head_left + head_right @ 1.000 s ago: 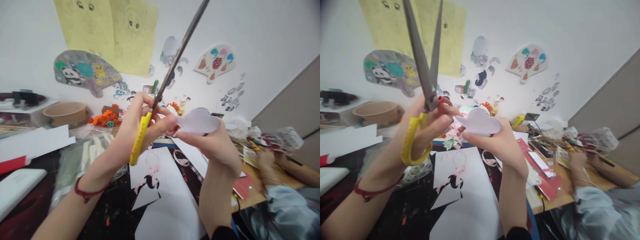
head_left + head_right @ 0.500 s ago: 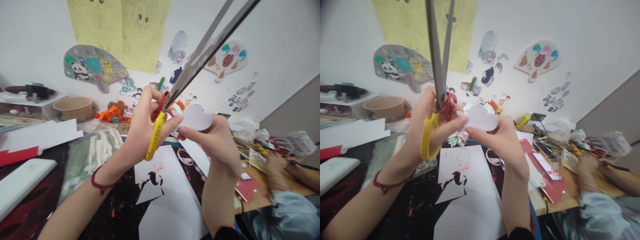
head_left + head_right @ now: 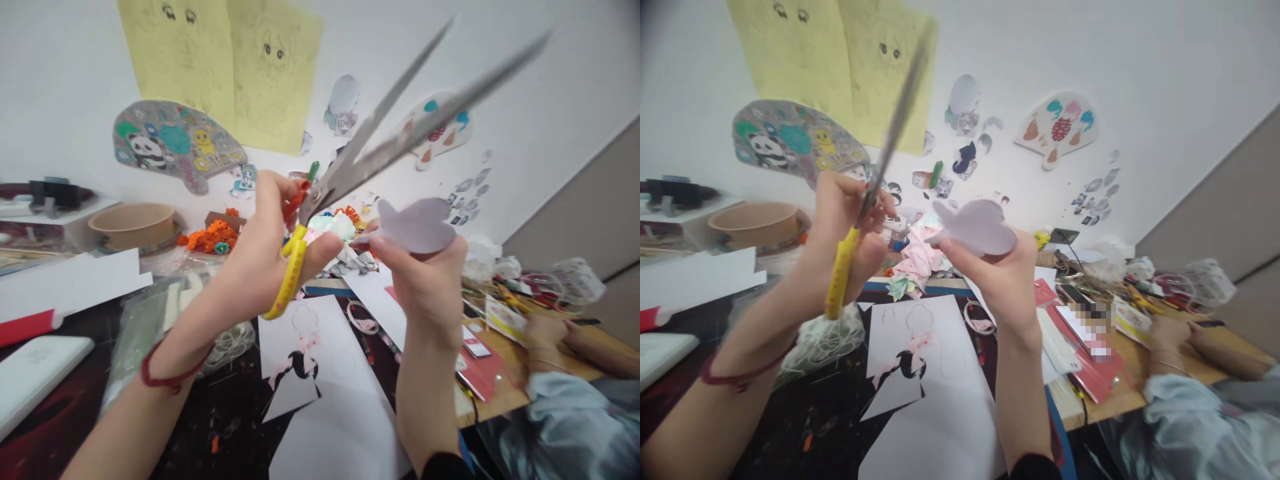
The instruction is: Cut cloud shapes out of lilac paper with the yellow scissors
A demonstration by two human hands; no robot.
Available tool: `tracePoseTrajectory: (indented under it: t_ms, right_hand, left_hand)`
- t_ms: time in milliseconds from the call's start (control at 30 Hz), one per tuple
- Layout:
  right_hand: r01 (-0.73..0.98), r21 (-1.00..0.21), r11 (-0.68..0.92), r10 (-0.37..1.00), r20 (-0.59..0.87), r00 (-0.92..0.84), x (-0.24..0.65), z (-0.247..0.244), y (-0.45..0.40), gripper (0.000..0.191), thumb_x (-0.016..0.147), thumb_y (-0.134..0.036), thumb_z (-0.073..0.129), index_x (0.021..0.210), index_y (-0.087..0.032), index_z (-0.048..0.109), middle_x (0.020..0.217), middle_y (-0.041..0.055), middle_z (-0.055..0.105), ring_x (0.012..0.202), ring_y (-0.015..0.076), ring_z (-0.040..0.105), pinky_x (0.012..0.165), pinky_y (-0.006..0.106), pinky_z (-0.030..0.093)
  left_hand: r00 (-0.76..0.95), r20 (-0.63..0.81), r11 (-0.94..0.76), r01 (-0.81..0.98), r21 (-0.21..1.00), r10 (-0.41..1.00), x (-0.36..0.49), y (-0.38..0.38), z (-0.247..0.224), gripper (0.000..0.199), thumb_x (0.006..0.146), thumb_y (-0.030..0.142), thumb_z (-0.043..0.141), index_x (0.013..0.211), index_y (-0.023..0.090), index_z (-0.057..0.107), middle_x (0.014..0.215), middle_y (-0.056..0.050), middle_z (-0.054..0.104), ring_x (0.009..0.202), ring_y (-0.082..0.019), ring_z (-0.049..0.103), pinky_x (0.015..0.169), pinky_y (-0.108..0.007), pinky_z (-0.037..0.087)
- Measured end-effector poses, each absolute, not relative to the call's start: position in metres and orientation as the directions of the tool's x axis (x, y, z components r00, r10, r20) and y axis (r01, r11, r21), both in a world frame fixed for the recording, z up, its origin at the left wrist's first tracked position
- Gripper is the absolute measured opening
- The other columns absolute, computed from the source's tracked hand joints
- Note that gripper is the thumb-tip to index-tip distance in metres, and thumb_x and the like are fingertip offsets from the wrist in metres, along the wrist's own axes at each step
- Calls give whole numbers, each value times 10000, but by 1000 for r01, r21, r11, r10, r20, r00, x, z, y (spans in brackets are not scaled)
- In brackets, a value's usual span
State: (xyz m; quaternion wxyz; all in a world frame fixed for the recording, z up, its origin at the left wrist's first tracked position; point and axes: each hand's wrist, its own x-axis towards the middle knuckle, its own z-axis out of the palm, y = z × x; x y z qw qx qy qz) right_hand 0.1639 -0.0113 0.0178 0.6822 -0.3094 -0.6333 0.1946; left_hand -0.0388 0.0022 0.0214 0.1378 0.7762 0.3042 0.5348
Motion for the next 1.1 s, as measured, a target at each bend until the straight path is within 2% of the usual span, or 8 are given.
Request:
tracePoseTrajectory:
  t_ms: [67, 133, 267, 467, 633, 733, 867, 1100]
  right_hand:
    - [162, -602, 782, 579, 798, 170, 169, 20, -11, 148, 752, -298, 848, 843, -290, 732, 807, -10, 733, 813, 211, 725, 754, 417, 662]
    - [219, -566, 795, 530, 823, 203, 175, 21, -11, 178, 745, -328, 851, 847, -296, 709, 791, -1, 721, 906, 249, 739, 792, 451, 665]
    - [210, -561, 801, 528, 827, 196, 181, 23, -15, 170, 747, -318, 842, 861, -312, 716, 829, -6, 750, 943, 260, 758, 858, 478, 657]
    - [121, -490, 863, 479, 871, 110, 176, 26, -19, 164, 744, -203, 810, 838, -305, 724, 869, -14, 797, 914, 275, 789, 814, 472, 663]
    - [182, -507, 842, 470, 857, 212, 181, 22, -19, 288, 651, -213, 893, 854, -330, 726, 755, -45, 735, 801, 267, 774, 691, 426, 631]
    - [198, -524, 828, 485, 848, 215, 183, 22, -21, 259, 672, -216, 882, 846, -353, 746, 797, -34, 751, 843, 278, 775, 751, 448, 630]
    - [124, -501, 857, 489, 865, 117, 182, 25, -24, 271, 762, -209, 830, 887, -447, 794, 851, -38, 803, 862, 234, 786, 803, 398, 642]
    - [77, -492, 867, 486, 870, 83, 174, 31, -29, 387, 738, -76, 793, 873, -438, 812, 910, -55, 831, 912, 268, 812, 881, 427, 682]
  left_hand:
    - [293, 679, -719, 475, 507, 673, -50, 3, 26, 486, 841, 544, 691, 1041, 249, 361, 1042, -56, 555, 883, -222, 569, 735, -380, 470]
    - [311, 609, -657, 567, 497, 730, -55, 3, 29, 512, 795, 596, 714, 1019, 244, 418, 881, -22, 574, 758, -213, 559, 656, -355, 433]
    - [349, 634, -683, 602, 413, 690, -53, 1, 29, 456, 805, 610, 676, 962, 247, 448, 656, 31, 520, 567, -178, 500, 535, -302, 357]
    - [423, 641, -724, 610, 322, 641, -45, -6, 28, 381, 819, 482, 682, 959, 230, 434, 686, 18, 571, 567, -183, 549, 522, -293, 361]
    - [412, 646, -729, 587, 351, 643, -45, -8, 28, 396, 814, 518, 692, 922, 236, 436, 712, 10, 573, 569, -176, 545, 522, -294, 363]
    - [419, 656, -749, 555, 362, 627, -44, -8, 29, 414, 818, 556, 676, 909, 234, 434, 699, 12, 572, 544, -164, 523, 519, -294, 351]
    - [414, 670, -760, 536, 367, 616, -42, -6, 28, 405, 819, 543, 677, 887, 234, 424, 682, 21, 566, 523, -149, 506, 506, -287, 331]
    - [416, 666, -753, 555, 353, 619, -41, -7, 29, 401, 825, 531, 686, 874, 234, 422, 643, 44, 549, 515, -136, 502, 507, -272, 333]
